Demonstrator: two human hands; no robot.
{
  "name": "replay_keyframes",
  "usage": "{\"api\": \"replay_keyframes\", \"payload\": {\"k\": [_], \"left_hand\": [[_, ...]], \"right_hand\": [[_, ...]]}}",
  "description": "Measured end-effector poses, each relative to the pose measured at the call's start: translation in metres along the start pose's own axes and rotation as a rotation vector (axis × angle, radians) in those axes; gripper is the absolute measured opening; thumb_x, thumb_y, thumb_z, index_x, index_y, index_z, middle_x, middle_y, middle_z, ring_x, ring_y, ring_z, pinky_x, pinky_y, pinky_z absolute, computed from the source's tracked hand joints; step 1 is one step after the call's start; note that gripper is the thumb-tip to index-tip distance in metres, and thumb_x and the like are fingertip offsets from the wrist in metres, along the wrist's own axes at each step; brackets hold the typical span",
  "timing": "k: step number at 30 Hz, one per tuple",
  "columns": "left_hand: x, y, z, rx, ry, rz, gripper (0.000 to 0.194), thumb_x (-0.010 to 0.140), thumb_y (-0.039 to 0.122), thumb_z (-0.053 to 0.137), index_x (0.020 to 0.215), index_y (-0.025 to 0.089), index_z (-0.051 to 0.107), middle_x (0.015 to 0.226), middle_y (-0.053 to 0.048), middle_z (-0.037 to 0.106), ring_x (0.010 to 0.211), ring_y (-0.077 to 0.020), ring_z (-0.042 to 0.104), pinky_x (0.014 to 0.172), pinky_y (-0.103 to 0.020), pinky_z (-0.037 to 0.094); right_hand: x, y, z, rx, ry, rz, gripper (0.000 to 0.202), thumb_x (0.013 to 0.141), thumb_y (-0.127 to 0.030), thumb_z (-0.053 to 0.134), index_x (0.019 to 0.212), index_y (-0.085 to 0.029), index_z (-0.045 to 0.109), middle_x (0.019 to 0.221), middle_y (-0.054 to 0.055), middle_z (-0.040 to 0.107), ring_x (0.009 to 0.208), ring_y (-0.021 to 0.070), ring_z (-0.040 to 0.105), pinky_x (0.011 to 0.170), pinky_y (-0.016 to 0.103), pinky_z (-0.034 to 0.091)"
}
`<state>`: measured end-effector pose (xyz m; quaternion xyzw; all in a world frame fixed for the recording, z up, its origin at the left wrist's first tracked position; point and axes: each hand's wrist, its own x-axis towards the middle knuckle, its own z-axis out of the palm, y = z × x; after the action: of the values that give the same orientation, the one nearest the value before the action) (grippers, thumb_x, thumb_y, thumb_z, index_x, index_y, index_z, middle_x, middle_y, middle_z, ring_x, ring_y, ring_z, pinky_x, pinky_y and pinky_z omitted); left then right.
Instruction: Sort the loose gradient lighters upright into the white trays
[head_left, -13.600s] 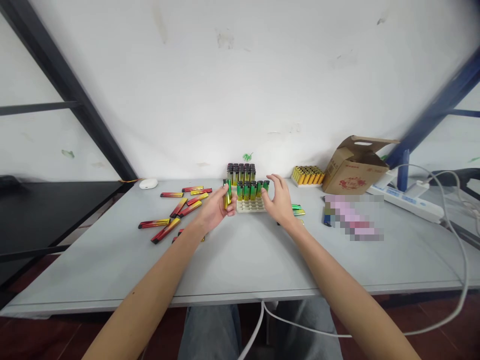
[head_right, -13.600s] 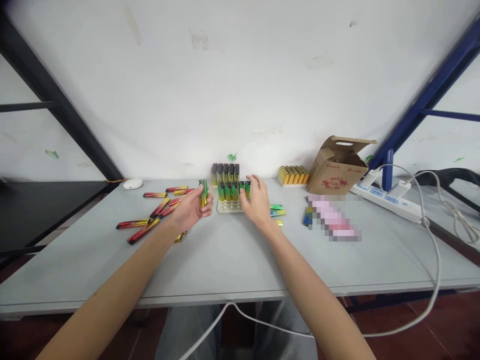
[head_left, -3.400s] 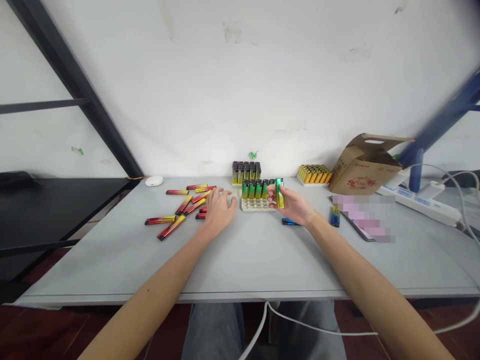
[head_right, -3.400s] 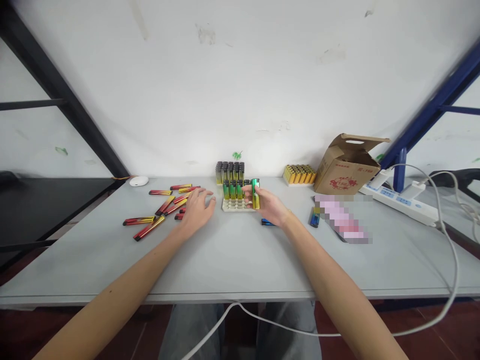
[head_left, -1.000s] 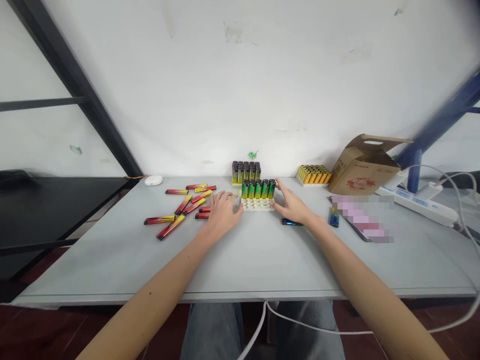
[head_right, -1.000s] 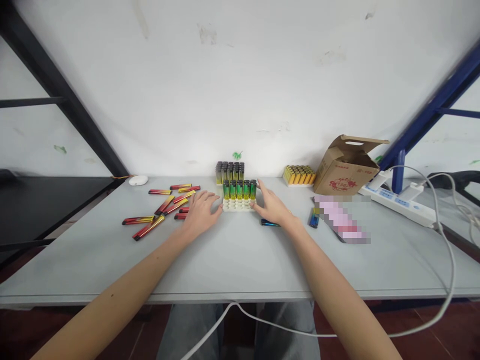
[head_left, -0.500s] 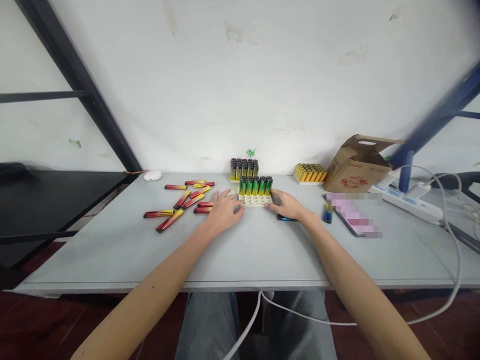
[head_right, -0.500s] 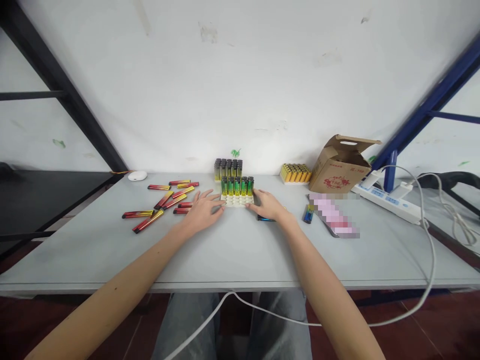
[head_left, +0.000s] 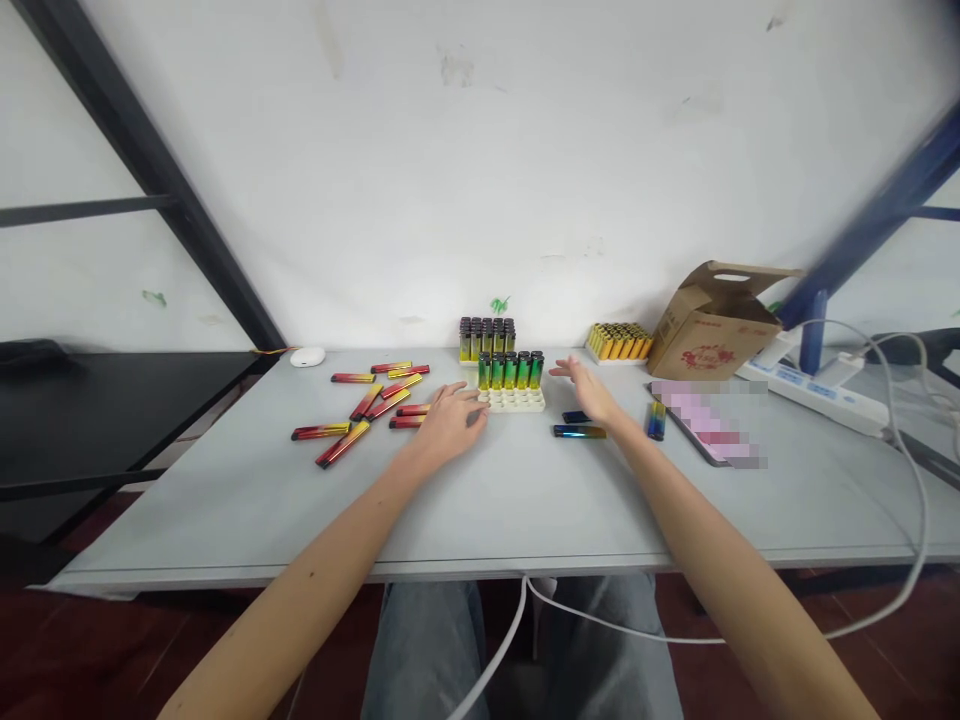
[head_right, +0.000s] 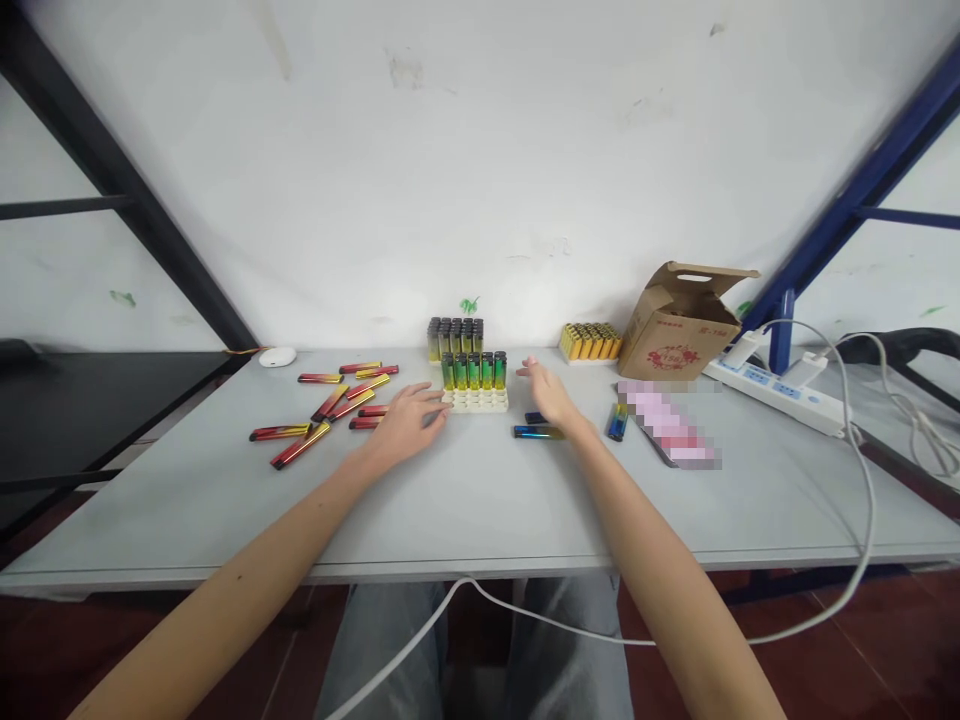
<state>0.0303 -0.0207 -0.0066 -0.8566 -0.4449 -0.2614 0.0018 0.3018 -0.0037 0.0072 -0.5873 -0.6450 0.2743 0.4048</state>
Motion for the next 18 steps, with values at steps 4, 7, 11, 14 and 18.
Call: {"api": "replay_keyframes", "payload": {"k": [4,7,11,14,18], "left_hand": [[0.001,-0.002,0.000,0.001,0.009,0.018,0.028,0.090,0.024,0.047,0.090,0.021,0.075,0.110,-0.004,0.071,0.121,-0.0271,0.053,0.105,-0.045,0.041],[0.003,-0.002,0.000,0.004,0.010,0.033,0.028,0.090,0.023,0.047,0.086,0.020,0.075,0.105,-0.005,0.072,0.118,-0.0261,0.055,0.104,-0.044,0.042],[0.004,0.000,0.000,-0.004,0.024,0.052,0.025,0.089,0.022,0.049,0.083,0.020,0.073,0.103,-0.007,0.071,0.113,-0.0241,0.057,0.103,-0.042,0.042],[0.004,0.001,-0.001,-0.006,0.029,0.059,0.024,0.089,0.021,0.049,0.081,0.019,0.072,0.101,-0.007,0.072,0.110,-0.0235,0.058,0.102,-0.043,0.042],[0.003,0.001,-0.003,0.012,0.048,0.030,0.026,0.089,0.022,0.048,0.077,0.019,0.071,0.094,-0.007,0.072,0.103,-0.0230,0.060,0.099,-0.042,0.043]], "right_hand": [[0.001,0.000,-0.008,-0.017,0.066,0.034,0.074,0.093,-0.066,0.014,0.115,-0.014,0.063,0.133,0.014,0.059,0.127,0.0272,0.050,0.108,0.042,0.035],[-0.014,-0.004,-0.004,-0.311,-0.007,0.024,0.066,0.092,-0.063,0.028,0.119,-0.010,0.057,0.131,0.021,0.058,0.123,0.0319,0.052,0.106,0.045,0.036],[-0.043,-0.003,0.013,-0.652,-0.078,0.012,0.069,0.095,-0.058,0.019,0.126,-0.006,0.052,0.138,0.025,0.050,0.138,0.0377,0.035,0.109,0.051,0.030],[-0.050,0.004,0.020,-0.815,-0.106,-0.078,0.072,0.096,-0.055,0.019,0.139,-0.002,0.041,0.151,0.023,0.035,0.146,0.0356,0.020,0.116,0.051,0.019],[-0.037,0.013,0.012,-0.850,-0.215,-0.196,0.068,0.098,-0.049,0.013,0.144,-0.005,0.037,0.154,0.016,0.033,0.148,0.0287,0.017,0.119,0.044,0.018]]}}
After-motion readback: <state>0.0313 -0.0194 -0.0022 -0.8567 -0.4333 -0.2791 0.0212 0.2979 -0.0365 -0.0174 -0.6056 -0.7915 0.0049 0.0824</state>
